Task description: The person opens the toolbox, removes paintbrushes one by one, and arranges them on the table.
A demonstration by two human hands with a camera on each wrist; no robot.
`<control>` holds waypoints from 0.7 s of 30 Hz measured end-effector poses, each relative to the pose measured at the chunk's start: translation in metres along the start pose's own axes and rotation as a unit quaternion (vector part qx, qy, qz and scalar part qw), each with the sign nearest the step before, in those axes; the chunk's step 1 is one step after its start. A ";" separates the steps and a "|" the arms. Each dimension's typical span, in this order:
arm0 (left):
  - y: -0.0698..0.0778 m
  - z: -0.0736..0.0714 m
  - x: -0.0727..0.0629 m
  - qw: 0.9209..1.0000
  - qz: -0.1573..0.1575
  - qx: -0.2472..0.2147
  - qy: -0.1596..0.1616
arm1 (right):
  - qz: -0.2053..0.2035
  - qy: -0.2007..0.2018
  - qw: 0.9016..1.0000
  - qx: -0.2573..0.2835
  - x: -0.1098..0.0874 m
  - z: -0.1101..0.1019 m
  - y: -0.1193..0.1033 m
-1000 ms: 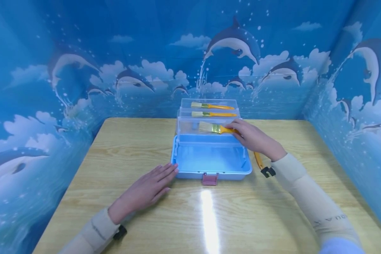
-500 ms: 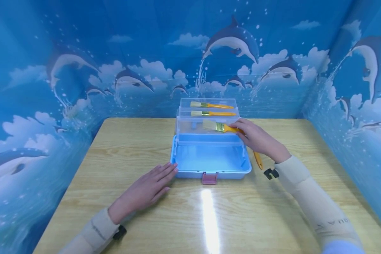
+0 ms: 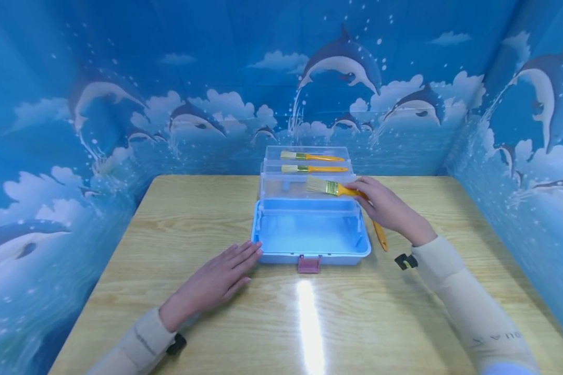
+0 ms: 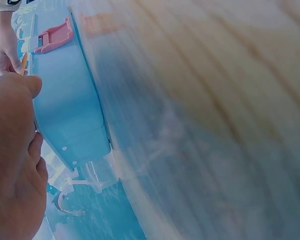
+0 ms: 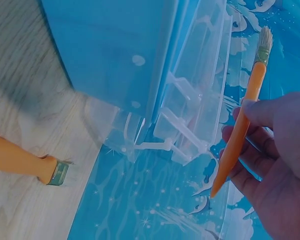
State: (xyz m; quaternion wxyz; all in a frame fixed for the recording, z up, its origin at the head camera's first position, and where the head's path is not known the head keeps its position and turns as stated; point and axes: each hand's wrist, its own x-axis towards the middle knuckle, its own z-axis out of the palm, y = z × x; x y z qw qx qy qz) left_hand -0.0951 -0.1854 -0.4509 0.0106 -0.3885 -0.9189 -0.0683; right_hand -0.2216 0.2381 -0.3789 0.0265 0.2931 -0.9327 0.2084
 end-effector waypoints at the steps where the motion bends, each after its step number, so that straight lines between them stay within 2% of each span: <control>1: 0.000 0.000 0.000 1.000 0.001 0.000 0.003 | 0.001 0.003 1.000 -0.001 -0.001 0.000 0.001; 7: 0.000 0.001 -0.001 1.000 0.004 0.004 0.014 | 0.002 0.017 1.000 -0.008 -0.005 0.001 0.003; 21: 0.000 -0.001 0.000 1.000 0.006 0.018 -0.002 | 0.022 0.030 0.999 -0.006 -0.019 -0.001 0.009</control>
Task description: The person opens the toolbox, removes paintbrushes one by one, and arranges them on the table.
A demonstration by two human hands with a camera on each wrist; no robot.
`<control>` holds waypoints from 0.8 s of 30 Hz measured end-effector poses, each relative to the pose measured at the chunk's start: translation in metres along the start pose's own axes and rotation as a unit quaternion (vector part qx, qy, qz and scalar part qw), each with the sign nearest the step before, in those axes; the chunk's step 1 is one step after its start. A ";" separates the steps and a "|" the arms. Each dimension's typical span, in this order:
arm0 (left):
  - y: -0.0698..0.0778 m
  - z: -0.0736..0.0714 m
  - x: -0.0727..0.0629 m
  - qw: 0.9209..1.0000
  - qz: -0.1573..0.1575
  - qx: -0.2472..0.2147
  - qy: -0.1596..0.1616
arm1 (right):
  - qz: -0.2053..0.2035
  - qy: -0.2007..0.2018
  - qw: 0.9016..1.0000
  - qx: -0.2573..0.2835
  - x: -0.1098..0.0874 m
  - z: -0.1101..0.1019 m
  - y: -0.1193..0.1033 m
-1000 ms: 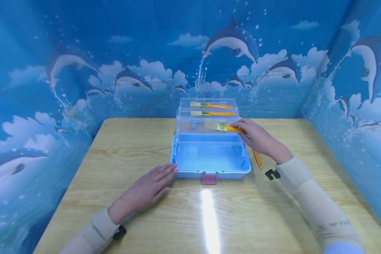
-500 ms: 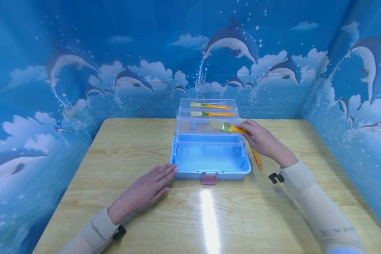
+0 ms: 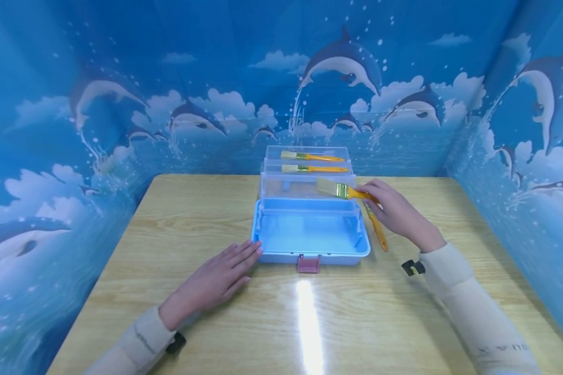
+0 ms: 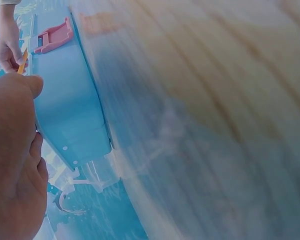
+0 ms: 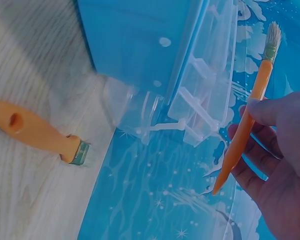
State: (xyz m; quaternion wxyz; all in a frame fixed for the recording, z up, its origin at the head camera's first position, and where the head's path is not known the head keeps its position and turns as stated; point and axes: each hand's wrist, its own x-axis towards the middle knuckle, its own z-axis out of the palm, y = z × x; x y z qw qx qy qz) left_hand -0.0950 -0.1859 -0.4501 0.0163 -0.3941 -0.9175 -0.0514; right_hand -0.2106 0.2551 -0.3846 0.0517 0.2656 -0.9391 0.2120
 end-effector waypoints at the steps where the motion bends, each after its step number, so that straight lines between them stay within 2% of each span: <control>1: 0.000 0.000 0.000 1.000 0.000 0.001 0.000 | 0.001 0.001 1.000 0.001 -0.001 0.000 0.001; 11: 0.000 0.001 0.000 1.000 -0.003 -0.003 -0.007 | 0.020 0.015 1.000 0.008 -0.010 0.000 0.011; 24: 0.000 0.002 0.000 1.000 0.000 -0.004 -0.001 | 0.019 0.033 0.999 0.019 -0.019 -0.001 0.022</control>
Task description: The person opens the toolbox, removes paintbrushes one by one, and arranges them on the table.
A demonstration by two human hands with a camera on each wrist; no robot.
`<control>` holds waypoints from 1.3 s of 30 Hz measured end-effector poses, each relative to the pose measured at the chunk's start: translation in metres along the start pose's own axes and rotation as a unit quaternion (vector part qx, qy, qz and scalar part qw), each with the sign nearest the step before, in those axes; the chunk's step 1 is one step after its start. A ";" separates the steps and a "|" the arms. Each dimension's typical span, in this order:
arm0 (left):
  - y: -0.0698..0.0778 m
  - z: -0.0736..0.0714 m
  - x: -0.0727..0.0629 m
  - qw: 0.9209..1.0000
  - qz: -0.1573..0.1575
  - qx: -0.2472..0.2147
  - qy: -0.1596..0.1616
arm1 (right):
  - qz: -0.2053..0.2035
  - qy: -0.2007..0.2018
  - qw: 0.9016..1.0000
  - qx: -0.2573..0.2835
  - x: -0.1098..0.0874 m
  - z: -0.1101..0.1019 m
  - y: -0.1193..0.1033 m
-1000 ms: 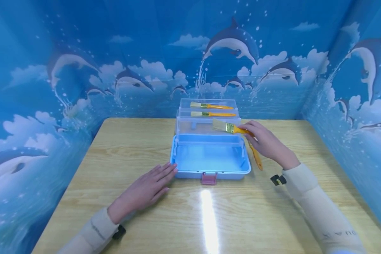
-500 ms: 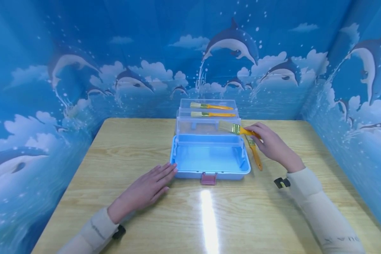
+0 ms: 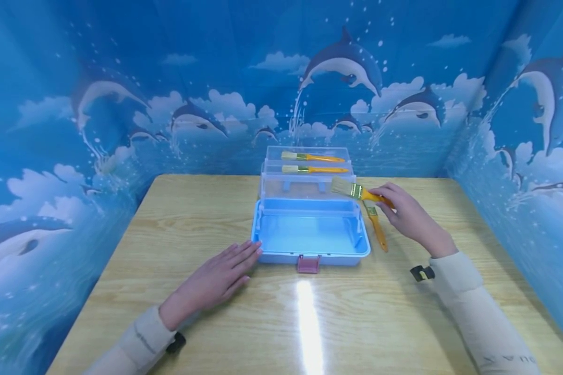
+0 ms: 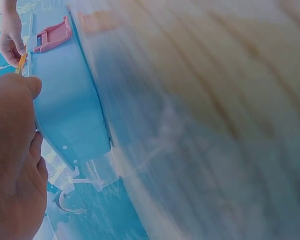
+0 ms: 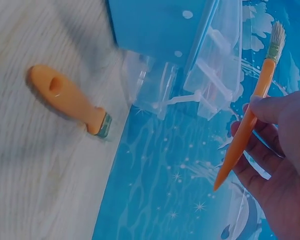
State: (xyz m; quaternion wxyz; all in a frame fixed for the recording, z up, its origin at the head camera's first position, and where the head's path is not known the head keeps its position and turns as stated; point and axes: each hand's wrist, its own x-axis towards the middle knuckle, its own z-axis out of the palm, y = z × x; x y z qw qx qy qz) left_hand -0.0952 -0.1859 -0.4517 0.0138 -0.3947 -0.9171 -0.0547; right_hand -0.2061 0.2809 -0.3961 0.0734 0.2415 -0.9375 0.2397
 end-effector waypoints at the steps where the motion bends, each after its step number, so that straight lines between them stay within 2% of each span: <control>1: 0.000 0.000 0.000 1.000 0.000 -0.001 0.000 | 0.000 0.002 1.000 -0.002 -0.001 0.000 0.001; 17: 0.002 0.001 -0.001 1.000 -0.003 -0.007 -0.003 | 0.009 0.017 1.000 -0.005 -0.018 0.004 0.017; 25: 0.002 0.000 0.000 1.000 -0.006 -0.010 -0.004 | -0.003 0.032 0.999 -0.011 -0.024 0.005 0.024; 32: 0.001 0.001 -0.001 1.000 -0.002 -0.005 0.000 | 0.004 0.022 1.000 -0.001 -0.028 0.004 0.030; 39: -0.001 0.001 0.000 1.000 -0.005 -0.004 -0.006 | 0.038 -0.003 0.999 0.032 -0.032 0.001 0.033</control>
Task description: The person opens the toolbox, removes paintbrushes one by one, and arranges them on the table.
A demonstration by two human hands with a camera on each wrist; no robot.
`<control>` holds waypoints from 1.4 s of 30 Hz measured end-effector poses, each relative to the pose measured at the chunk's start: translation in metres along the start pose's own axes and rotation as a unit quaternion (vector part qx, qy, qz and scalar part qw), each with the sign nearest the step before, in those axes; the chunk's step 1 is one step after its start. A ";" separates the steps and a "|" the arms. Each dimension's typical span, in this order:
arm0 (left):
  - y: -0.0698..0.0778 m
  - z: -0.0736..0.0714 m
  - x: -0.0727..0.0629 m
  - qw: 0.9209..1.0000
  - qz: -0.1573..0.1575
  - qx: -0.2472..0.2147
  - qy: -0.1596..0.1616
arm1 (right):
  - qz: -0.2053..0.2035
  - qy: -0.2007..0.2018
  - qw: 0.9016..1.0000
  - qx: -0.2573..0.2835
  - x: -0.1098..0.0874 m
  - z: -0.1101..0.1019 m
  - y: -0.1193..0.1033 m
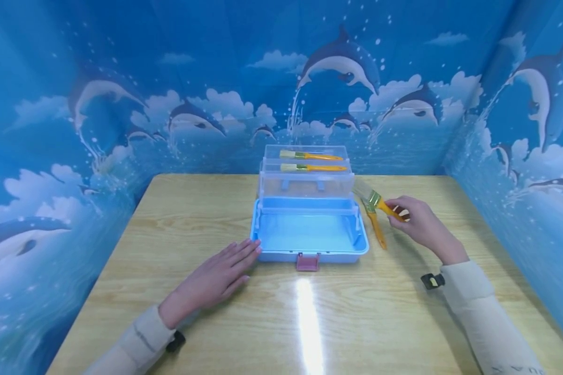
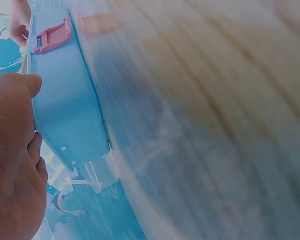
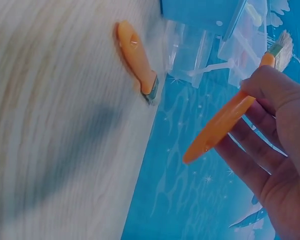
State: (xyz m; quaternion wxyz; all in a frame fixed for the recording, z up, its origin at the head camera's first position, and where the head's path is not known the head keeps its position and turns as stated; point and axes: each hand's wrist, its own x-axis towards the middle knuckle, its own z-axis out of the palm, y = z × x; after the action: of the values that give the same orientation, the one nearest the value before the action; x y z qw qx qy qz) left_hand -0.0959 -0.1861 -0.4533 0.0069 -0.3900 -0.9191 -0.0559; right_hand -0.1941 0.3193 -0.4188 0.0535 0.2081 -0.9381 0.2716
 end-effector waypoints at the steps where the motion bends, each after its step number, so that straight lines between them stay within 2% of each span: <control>1: 0.000 0.000 0.000 1.000 0.000 0.000 -0.001 | 0.003 -0.001 1.000 0.003 -0.001 0.000 0.001; 11: 0.000 0.002 0.000 1.000 0.003 0.005 0.011 | 0.034 -0.002 0.999 -0.006 -0.005 0.004 0.012; 24: 0.002 -0.003 0.000 1.000 0.005 -0.006 0.006 | 0.065 -0.017 0.998 0.002 -0.006 0.005 0.018; 32: 0.002 -0.003 0.000 1.000 0.001 -0.012 -0.003 | 0.084 -0.006 0.996 -0.001 -0.005 0.006 0.022; 42: 0.000 -0.002 0.000 1.000 0.010 -0.002 0.005 | 0.124 -0.010 0.992 -0.011 -0.003 0.008 0.025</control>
State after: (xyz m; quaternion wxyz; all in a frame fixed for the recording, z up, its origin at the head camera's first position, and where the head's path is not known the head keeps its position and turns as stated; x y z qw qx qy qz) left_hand -0.0960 -0.1861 -0.4516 0.0115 -0.3993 -0.9148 -0.0598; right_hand -0.2015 0.3353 -0.4382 0.0127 0.0918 -0.9602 0.2635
